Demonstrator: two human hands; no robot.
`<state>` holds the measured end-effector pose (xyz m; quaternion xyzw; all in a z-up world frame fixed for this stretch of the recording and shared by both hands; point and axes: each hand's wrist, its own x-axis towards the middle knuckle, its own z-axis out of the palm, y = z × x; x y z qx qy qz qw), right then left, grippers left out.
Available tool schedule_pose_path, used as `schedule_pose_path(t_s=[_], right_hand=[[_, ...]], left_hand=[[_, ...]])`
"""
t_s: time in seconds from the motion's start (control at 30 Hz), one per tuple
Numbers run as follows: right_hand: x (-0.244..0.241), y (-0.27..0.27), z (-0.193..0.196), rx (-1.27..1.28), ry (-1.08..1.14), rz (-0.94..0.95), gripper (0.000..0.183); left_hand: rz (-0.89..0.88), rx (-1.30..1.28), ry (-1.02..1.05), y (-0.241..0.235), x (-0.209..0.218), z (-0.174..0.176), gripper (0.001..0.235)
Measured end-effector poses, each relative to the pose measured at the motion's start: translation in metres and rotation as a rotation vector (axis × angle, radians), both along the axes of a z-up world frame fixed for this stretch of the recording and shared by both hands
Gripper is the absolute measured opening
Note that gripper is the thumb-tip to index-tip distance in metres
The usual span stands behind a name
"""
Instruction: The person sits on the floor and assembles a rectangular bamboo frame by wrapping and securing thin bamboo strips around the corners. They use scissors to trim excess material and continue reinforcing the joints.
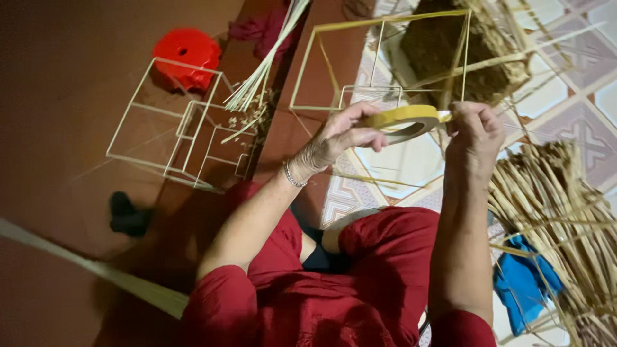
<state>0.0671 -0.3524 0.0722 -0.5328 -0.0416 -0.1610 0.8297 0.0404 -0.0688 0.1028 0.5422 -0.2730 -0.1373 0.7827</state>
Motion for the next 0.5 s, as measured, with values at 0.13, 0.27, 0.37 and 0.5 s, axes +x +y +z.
schedule_pose_path(t_s=[0.13, 0.27, 0.37, 0.5], right_hand=[[-0.021, -0.012, -0.024, 0.264, 0.047, -0.004, 0.004], [-0.045, -0.018, -0.047, 0.207, 0.125, -0.050, 0.006], [-0.055, -0.024, -0.058, 0.263, 0.075, -0.002, 0.016], [-0.062, -0.030, -0.063, 0.123, 0.062, -0.051, 0.017]], left_hand=[[-0.067, 0.087, -0.064, -0.027, 0.005, 0.014, 0.040], [-0.088, 0.143, 0.079, -0.038, -0.001, 0.015, 0.039], [-0.117, 0.165, 0.035, -0.041, -0.005, 0.016, 0.035], [-0.079, 0.287, -0.065, -0.049, 0.008, 0.024, 0.032]])
